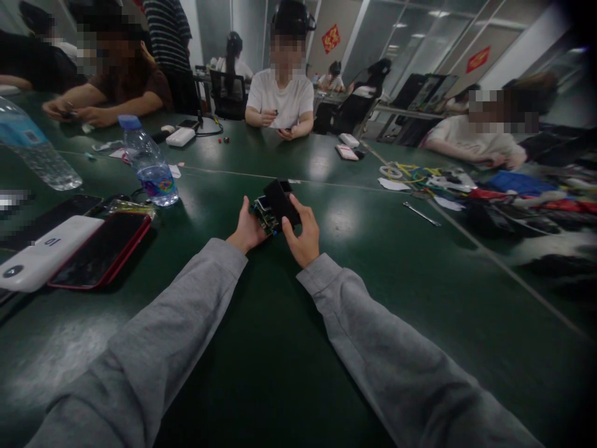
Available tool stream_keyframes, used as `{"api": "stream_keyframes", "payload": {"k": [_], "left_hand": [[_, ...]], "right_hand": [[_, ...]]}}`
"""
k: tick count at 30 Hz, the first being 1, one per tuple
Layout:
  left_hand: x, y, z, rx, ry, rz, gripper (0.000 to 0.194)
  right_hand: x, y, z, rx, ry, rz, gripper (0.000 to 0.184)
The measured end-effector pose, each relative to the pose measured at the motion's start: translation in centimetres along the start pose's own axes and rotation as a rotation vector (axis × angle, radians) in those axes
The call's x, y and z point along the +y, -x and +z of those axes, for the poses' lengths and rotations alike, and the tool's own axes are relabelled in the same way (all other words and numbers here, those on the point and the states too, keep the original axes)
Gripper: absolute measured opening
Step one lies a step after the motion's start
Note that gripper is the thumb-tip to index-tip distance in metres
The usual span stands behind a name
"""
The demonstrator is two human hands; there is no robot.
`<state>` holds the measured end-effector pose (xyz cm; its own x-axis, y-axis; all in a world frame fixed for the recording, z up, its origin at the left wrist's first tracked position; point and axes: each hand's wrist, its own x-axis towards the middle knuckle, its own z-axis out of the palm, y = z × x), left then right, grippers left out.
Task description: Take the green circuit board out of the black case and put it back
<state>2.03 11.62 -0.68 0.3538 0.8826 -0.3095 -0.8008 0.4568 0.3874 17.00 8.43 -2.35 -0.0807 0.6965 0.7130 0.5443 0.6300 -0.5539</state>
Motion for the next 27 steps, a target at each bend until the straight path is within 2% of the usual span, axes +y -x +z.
{"api": "stream_keyframes", "payload": {"k": [11, 22, 27], "left_hand": [[0.00, 0.13, 0.18, 0.025, 0.010, 0.024, 0.081], [0.01, -0.19, -0.28, -0.030, -0.005, 0.016, 0.083], [0.05, -0.26, -0.46, -0.011, -0.004, 0.030, 0.082]], "right_hand": [[-0.09, 0.02, -0.04, -0.032, 0.018, -0.006, 0.051], [0.23, 0.01, 0.26, -0.072, 0.027, -0.007, 0.052], [0.21, 0.01, 0.28, -0.075, 0.026, -0.032, 0.051]]}}
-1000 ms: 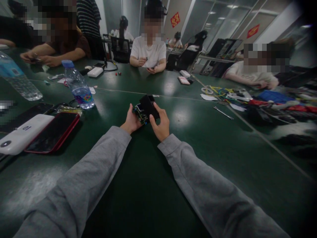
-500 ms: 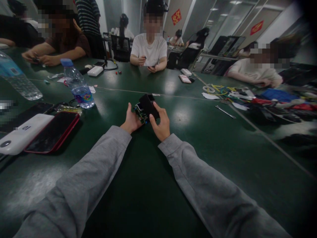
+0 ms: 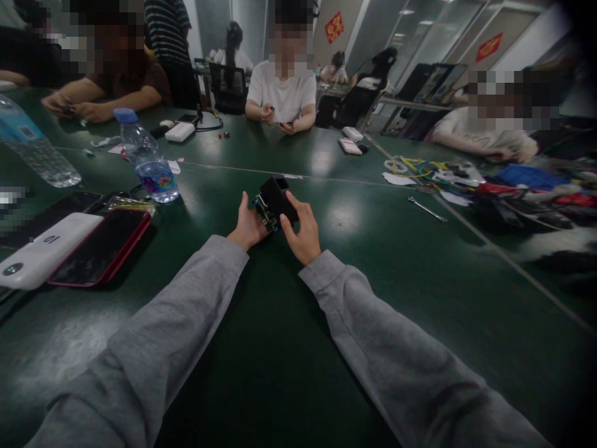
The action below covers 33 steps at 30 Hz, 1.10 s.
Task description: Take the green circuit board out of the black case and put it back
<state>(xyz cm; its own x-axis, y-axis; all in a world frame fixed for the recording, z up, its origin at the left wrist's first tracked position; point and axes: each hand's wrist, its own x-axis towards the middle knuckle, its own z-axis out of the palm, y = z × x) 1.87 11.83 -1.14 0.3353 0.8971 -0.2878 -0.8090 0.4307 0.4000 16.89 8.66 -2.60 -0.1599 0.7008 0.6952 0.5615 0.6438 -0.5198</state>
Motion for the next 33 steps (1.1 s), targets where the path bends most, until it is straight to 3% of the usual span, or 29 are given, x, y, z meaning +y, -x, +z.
{"api": "stream_keyframes", "payload": {"k": [8, 19, 26, 33], "left_hand": [[0.07, -0.11, -0.12, 0.026, 0.031, 0.030, 0.080], [-0.01, -0.23, -0.21, -0.033, 0.001, 0.023, 0.083], [0.06, -0.04, -0.41, -0.002, -0.021, 0.053, 0.080], [-0.05, -0.37, -0.50, 0.007, -0.010, 0.057, 0.083]], "right_hand": [[-0.05, 0.09, -0.02, -0.012, -0.020, 0.021, 0.051], [0.47, 0.10, 0.27, -0.017, 0.000, -0.023, 0.051], [0.61, 0.17, 0.75, -0.158, -0.016, -0.057, 0.052], [0.73, 0.18, 0.75, -0.104, -0.004, -0.041, 0.053]]}}
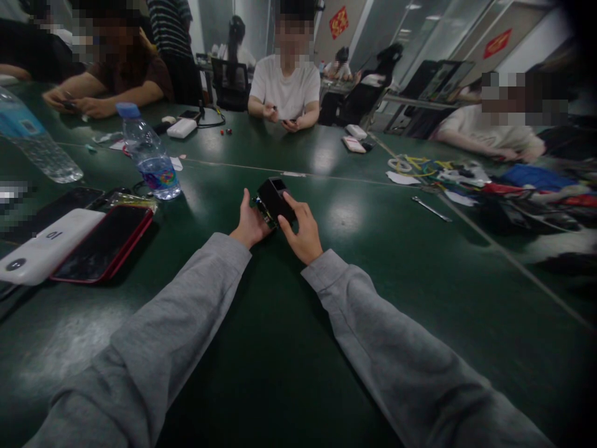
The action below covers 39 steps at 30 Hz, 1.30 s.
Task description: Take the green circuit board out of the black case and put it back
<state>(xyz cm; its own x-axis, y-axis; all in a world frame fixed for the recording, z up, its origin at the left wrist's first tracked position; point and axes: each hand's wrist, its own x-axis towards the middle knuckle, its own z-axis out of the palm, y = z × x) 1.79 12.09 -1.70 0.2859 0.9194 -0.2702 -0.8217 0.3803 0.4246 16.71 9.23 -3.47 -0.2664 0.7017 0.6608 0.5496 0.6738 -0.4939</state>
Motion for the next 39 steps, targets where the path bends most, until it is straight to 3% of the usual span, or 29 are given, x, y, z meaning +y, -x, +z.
{"api": "stream_keyframes", "payload": {"k": [6, 20, 27, 39], "left_hand": [[0.2, 0.2, 0.0, -0.028, 0.018, 0.012, 0.087], [0.1, 0.1, 0.0, -0.015, -0.042, 0.057, 0.077], [0.0, -0.2, -0.3, -0.019, -0.051, 0.036, 0.078], [0.5, 0.2, -0.4, -0.102, -0.073, 0.014, 0.065]], "right_hand": [[0.8, 0.1, 0.9, -0.212, -0.021, -0.042, 0.060], [1.1, 0.2, 0.9, -0.259, -0.008, -0.023, 0.063], [0.8, 0.1, 0.7, -0.220, -0.041, 0.011, 0.084], [1.6, 0.4, 1.0, -0.190, -0.007, 0.015, 0.070]]}}
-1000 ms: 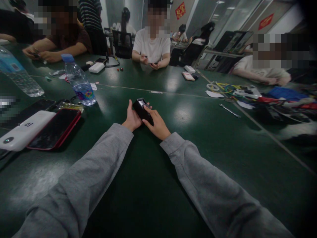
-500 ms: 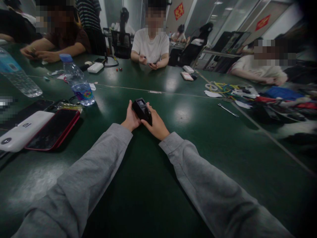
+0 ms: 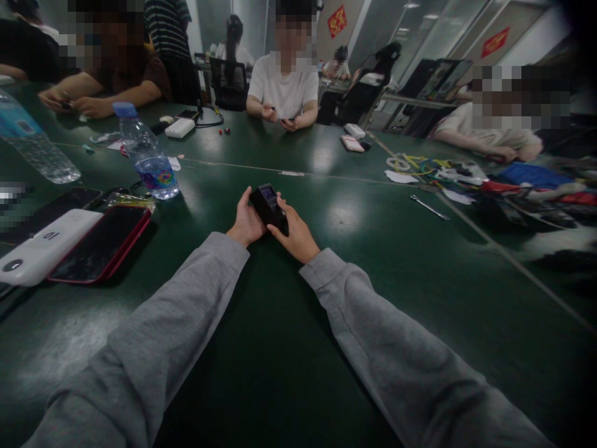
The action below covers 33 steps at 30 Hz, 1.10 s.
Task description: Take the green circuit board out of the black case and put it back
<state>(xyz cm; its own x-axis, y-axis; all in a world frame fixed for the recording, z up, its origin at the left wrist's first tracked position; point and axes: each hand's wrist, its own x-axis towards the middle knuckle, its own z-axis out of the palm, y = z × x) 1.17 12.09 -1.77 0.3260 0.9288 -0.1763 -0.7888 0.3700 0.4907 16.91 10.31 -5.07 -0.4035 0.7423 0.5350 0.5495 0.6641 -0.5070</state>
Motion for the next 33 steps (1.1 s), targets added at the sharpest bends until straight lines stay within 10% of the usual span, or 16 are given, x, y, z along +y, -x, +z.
{"api": "stream_keyframes", "payload": {"k": [33], "left_hand": [[0.0, -0.3, -0.3, 0.044, 0.019, 0.015, 0.075]], "right_hand": [[-1.8, 0.0, -1.1, 0.141, -0.003, -0.029, 0.063]]}}
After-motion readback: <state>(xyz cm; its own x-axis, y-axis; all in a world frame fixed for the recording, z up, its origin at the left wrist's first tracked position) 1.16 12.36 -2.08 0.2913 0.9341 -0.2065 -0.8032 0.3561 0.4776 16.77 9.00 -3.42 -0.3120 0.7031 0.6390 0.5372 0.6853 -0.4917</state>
